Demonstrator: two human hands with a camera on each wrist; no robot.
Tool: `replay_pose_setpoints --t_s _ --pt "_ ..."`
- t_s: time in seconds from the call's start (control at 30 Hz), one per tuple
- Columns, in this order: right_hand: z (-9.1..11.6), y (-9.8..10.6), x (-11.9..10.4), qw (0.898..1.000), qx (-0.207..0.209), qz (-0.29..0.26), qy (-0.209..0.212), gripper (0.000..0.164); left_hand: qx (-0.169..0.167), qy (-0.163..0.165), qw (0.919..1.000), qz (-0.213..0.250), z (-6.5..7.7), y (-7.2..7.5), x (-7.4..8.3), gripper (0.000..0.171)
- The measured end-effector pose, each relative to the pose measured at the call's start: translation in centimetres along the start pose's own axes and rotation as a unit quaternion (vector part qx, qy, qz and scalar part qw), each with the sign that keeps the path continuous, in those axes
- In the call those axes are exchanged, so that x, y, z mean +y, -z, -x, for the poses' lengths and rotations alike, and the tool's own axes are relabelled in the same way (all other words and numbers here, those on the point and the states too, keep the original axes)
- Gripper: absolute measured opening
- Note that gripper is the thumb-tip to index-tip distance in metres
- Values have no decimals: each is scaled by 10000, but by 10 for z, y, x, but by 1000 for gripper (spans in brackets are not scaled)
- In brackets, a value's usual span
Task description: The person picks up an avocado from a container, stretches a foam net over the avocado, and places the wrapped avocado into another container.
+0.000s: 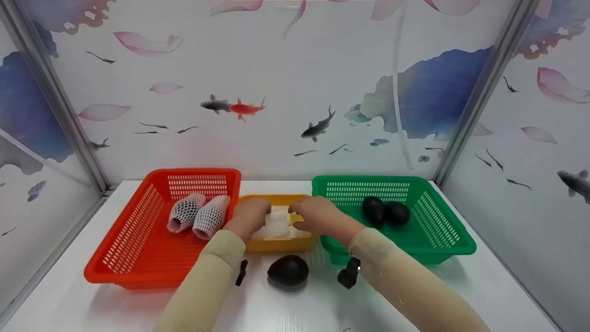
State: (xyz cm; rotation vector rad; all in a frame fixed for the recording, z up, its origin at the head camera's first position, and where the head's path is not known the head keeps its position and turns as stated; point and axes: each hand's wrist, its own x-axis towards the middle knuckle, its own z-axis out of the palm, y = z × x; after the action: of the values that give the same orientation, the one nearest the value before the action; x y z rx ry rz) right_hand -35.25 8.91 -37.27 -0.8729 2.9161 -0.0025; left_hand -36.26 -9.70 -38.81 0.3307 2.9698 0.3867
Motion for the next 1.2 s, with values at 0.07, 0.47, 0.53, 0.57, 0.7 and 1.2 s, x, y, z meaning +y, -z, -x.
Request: replay_pose_setpoints --t_s 0.07,0.47,0.53,0.57,0.7,1.2 --pt "1 2 0 9999 85 -24 -66 36 110 -31 9999 -61 2 4 1 26" --pt "9 6 -1 9947 1001 163 182 30 503 -181 9982 -280 19 24 5 34" --pt "10 7 -1 9927 1166 170 253 29 581 -209 9978 -259 23 27 6 37" --pt "11 8 -1 9918 1237 118 282 28 617 -216 9975 -250 26 29 7 39" --pt "17 9 1 9832 1709 -25 635 26 643 -286 9972 -264 36 36 12 41" --pt "38 -3 2 9188 3173 219 2336 3 234 -821 9940 688 64 30 12 34"
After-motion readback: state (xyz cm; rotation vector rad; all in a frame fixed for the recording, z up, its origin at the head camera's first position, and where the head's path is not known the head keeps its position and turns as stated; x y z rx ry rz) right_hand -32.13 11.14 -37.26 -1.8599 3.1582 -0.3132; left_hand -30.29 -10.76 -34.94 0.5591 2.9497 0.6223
